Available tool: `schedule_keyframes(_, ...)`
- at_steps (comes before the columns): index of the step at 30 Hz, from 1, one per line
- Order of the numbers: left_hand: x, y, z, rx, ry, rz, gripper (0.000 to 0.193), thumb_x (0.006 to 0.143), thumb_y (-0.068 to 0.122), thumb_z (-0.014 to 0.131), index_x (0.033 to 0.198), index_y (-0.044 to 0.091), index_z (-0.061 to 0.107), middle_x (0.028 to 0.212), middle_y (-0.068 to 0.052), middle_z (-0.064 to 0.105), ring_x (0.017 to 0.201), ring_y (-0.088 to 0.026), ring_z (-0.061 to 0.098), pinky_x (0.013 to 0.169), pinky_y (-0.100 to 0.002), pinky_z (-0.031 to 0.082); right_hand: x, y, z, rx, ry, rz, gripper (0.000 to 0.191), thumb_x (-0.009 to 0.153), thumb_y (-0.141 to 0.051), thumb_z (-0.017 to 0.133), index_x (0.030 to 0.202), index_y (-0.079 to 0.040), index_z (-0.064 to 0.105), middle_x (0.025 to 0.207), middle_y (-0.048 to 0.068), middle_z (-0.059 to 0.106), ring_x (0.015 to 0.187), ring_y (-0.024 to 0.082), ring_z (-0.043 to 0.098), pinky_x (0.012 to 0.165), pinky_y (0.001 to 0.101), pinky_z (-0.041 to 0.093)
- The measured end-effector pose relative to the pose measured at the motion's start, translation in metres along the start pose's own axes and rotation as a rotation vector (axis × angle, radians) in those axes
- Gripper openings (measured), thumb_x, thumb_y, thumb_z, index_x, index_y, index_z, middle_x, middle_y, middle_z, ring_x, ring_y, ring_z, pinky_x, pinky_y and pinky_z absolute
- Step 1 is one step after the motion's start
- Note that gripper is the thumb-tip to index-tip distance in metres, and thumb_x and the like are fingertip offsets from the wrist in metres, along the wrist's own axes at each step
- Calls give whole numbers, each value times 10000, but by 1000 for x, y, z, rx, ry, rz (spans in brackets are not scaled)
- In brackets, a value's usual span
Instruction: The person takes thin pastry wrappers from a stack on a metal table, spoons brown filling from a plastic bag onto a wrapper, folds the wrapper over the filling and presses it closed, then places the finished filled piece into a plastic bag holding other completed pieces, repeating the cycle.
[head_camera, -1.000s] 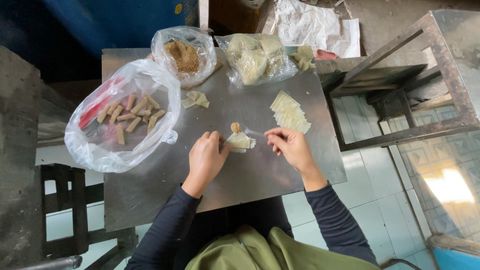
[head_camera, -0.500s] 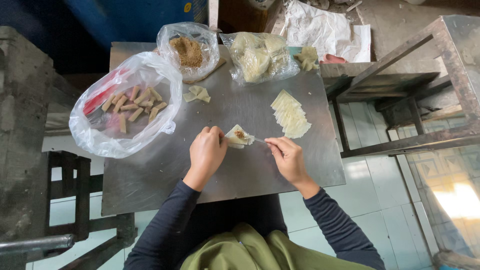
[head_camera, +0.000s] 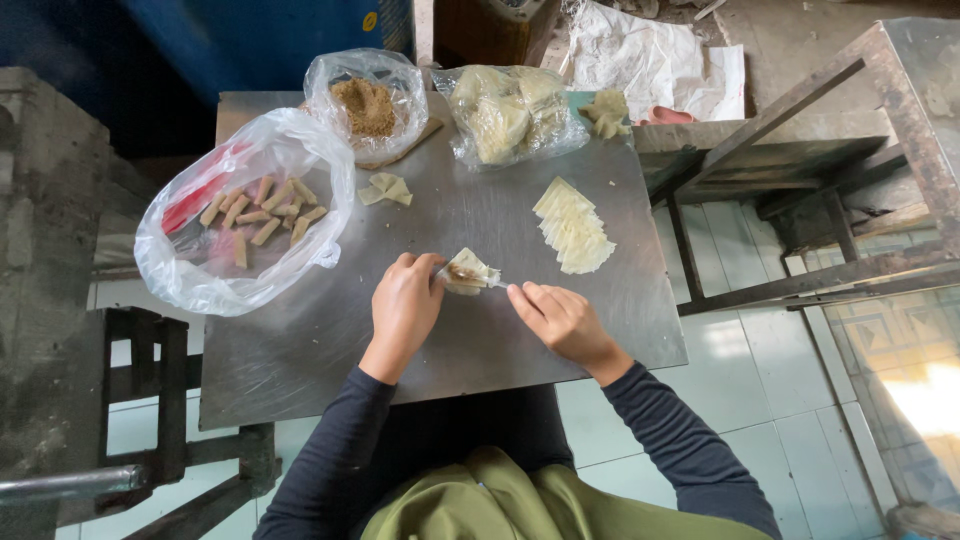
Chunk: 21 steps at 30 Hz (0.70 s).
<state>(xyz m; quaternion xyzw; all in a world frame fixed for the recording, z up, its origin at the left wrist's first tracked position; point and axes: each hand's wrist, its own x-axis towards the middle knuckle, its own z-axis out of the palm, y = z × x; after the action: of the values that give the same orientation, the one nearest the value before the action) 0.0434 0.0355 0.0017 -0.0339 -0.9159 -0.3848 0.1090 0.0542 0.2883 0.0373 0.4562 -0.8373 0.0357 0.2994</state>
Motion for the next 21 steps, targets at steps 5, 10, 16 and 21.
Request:
schedule_keyframes(5, 7, -1, -2, -61, 76, 247, 307, 813, 52, 702, 1110, 101, 761, 1045, -115, 657, 969, -317, 650, 818, -422, 525, 0, 2, -6, -18, -1, -50, 383, 827, -10, 702, 1210, -2, 696, 1088, 121, 666, 887, 227, 702, 801, 330, 596)
schedule_keyframes(10, 11, -3, 1, 25, 21, 283, 232, 814, 46, 702, 1007, 138, 793, 1028, -37, 678, 958, -277, 630, 827, -423, 479, -8, 6, -11, -34, -5, -52, 388, 827, 1, 708, 1216, 0, 698, 1090, 123, 667, 886, 226, 701, 804, 330, 599)
schedule_keyframes(16, 9, -5, 4, 46, 9, 279, 186, 832, 54, 695, 992, 128, 755, 1061, -26, 665, 1000, -260, 616, 849, -421, 442, -15, 9, -12, -50, -15, -20, 396, 831, 1, 710, 1227, -6, 704, 1088, 121, 672, 876, 232, 697, 804, 333, 600)
schedule_keyframes(21, 9, -4, 3, 35, 7, 290, 148, 867, 76, 697, 999, 138, 722, 1095, -17, 668, 1017, -264, 619, 871, -427, 446, -8, 8, -17, -47, -33, -7, 419, 805, 18, 711, 1223, -9, 712, 1079, 119, 679, 866, 233, 694, 795, 338, 600)
